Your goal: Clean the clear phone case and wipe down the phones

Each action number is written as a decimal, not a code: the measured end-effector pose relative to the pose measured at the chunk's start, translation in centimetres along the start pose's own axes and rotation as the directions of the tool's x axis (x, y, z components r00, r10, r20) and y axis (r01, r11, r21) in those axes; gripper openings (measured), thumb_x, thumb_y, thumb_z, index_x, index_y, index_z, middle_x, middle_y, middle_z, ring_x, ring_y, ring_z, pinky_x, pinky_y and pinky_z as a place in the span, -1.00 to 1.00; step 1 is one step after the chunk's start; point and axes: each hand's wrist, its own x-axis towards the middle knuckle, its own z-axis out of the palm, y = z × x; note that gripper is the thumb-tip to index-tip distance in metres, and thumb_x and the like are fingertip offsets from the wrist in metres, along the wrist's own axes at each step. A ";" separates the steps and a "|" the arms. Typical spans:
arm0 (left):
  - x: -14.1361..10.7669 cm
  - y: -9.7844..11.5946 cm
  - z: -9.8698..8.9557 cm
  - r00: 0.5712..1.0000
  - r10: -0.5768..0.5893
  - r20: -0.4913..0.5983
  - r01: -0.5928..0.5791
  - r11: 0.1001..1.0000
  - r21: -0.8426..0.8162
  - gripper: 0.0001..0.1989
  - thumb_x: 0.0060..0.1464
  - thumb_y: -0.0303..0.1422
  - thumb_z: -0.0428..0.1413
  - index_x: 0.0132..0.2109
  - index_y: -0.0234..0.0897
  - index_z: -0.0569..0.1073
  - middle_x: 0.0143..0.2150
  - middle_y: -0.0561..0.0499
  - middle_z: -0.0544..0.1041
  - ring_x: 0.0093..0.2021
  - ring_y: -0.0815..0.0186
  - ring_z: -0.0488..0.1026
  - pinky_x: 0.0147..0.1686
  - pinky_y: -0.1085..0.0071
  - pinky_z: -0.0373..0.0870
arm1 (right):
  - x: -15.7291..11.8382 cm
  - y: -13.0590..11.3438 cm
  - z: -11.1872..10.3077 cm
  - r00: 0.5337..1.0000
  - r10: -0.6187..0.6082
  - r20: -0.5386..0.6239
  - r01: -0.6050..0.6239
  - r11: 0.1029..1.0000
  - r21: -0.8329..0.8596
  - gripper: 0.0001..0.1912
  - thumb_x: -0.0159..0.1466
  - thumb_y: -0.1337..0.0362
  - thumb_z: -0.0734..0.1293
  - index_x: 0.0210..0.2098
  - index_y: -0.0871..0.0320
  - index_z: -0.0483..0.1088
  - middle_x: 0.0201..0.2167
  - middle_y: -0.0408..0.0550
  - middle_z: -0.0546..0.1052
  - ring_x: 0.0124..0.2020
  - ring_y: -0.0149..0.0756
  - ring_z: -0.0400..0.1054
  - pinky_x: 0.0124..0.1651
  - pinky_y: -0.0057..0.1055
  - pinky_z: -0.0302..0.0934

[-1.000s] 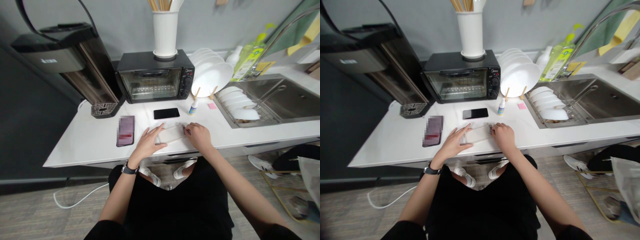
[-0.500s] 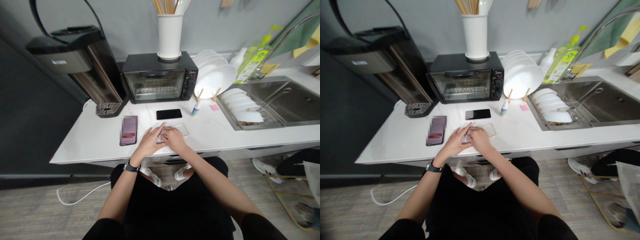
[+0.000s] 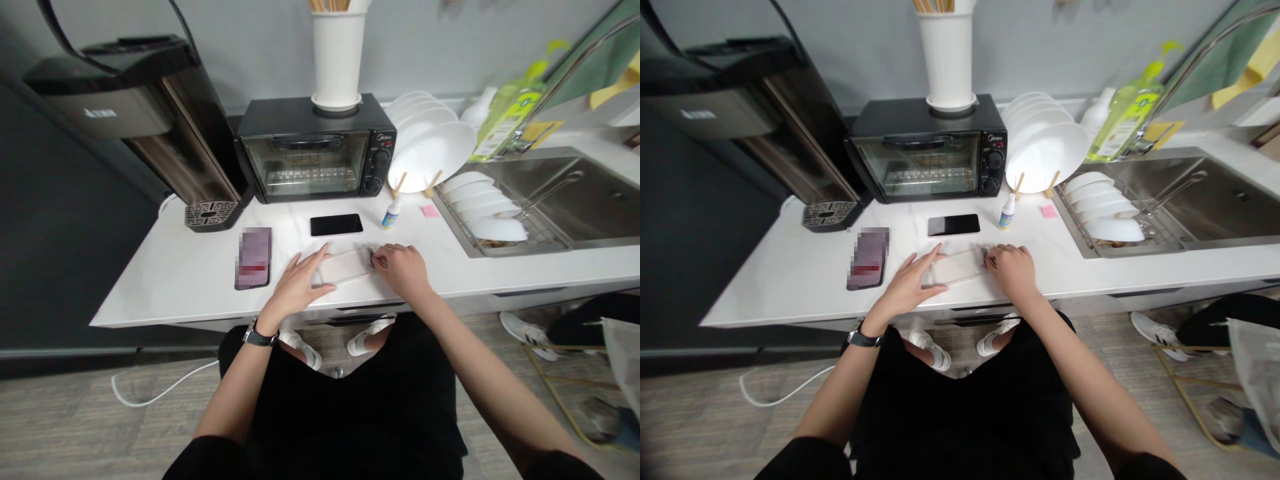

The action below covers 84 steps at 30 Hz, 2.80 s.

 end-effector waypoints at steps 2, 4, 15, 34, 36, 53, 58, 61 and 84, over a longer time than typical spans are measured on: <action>0.1 -0.1 0.0 1.000 -0.002 -0.004 0.002 1.000 -0.014 0.03 0.41 -0.07 0.28 0.76 0.04 -0.11 0.62 -0.05 0.45 0.65 0.08 0.33 0.75 -0.12 -0.17 | 0.2 0.2 0.3 0.999 0.022 -0.037 -0.023 0.999 -0.027 -0.77 0.55 0.36 0.36 -0.08 0.16 0.71 -0.05 0.13 0.79 0.03 -0.03 0.63 0.02 -0.21 0.14; 0.2 -0.3 -0.1 1.000 -0.001 -0.020 0.000 1.000 -0.027 0.02 0.41 -0.08 0.28 0.76 0.07 -0.11 0.62 -0.03 0.45 0.64 0.09 0.35 0.74 -0.09 -0.16 | 0.9 -0.5 0.7 0.998 0.025 -0.056 -0.027 0.999 -0.026 -0.76 0.56 0.35 0.34 -0.06 0.19 0.71 -0.04 0.16 0.78 0.04 -0.01 0.61 0.04 -0.19 0.13; 0.5 -0.2 -0.2 0.998 -0.032 -0.046 0.032 0.999 0.000 0.03 0.37 -0.23 0.25 0.77 -0.03 -0.10 0.65 -0.08 0.40 0.60 0.05 0.41 0.72 -0.06 0.03 | 3.2 -9.7 1.8 0.936 -0.351 0.022 0.338 0.914 0.223 -0.72 0.61 0.31 0.31 0.12 0.21 0.66 0.12 0.13 0.77 0.14 -0.06 0.62 0.23 -0.19 0.20; 0.3 0.4 -0.5 0.998 -0.057 -0.004 0.057 0.998 -0.034 0.02 0.41 -0.09 0.25 0.77 0.05 -0.13 0.63 -0.05 0.43 0.67 0.06 0.29 0.74 -0.16 -0.17 | 2.0 -2.0 0.0 0.999 0.047 -0.012 -0.047 0.999 -0.024 -0.70 0.55 0.41 0.27 0.04 0.26 0.67 0.02 0.27 0.77 0.09 0.01 0.61 0.08 -0.19 0.21; 0.4 0.2 -0.4 0.999 -0.053 -0.005 0.053 0.998 -0.042 0.03 0.40 -0.09 0.26 0.77 0.05 -0.13 0.64 -0.05 0.43 0.67 0.05 0.29 0.74 -0.16 -0.17 | 2.8 -3.6 0.7 0.999 0.050 -0.020 -0.050 0.999 0.016 -0.68 0.57 0.41 0.25 0.06 0.29 0.66 0.05 0.30 0.76 0.09 0.01 0.61 0.10 -0.18 0.23; 0.0 0.1 0.0 1.000 0.008 -0.018 -0.008 1.000 -0.020 0.05 0.39 -0.09 0.29 0.77 0.05 -0.13 0.64 -0.07 0.42 0.64 0.06 0.34 0.73 -0.11 -0.09 | 1.2 -6.0 -0.3 0.964 -0.156 0.217 0.106 0.969 0.224 -0.87 0.49 0.26 0.48 -0.07 -0.02 0.74 -0.20 -0.12 0.80 -0.10 -0.17 0.70 -0.08 -0.37 0.32; -0.1 0.6 -0.4 1.000 0.008 0.000 -0.008 0.998 -0.054 0.04 0.40 -0.11 0.29 0.77 0.11 -0.12 0.62 -0.01 0.45 0.67 0.10 0.29 0.75 -0.10 -0.18 | 0.2 -1.8 -0.5 0.993 0.081 0.081 -0.079 0.996 -0.031 -0.78 0.50 0.33 0.39 -0.04 0.11 0.73 -0.08 0.10 0.81 -0.07 -0.02 0.69 -0.09 -0.28 0.28; 0.0 0.4 -0.5 1.000 0.009 0.008 -0.009 0.998 -0.066 0.03 0.41 -0.11 0.29 0.77 0.12 -0.11 0.62 0.00 0.45 0.67 0.10 0.29 0.75 -0.11 -0.21 | 0.6 -1.0 0.2 0.991 0.129 -0.018 -0.130 0.990 -0.046 -0.76 0.51 0.32 0.35 -0.06 0.14 0.72 -0.12 0.15 0.79 -0.09 -0.02 0.66 -0.09 -0.27 0.26; 0.0 0.1 -0.3 1.000 -0.005 0.000 0.005 1.000 0.030 0.06 0.42 -0.08 0.25 0.78 0.00 -0.20 0.63 -0.10 0.43 0.68 0.04 0.29 0.73 -0.13 -0.10 | 0.4 -4.4 -1.4 0.983 0.007 0.183 -0.030 0.992 0.124 -0.66 0.53 0.28 0.30 0.03 0.14 0.74 0.03 0.23 0.80 0.07 0.08 0.70 0.09 -0.21 0.41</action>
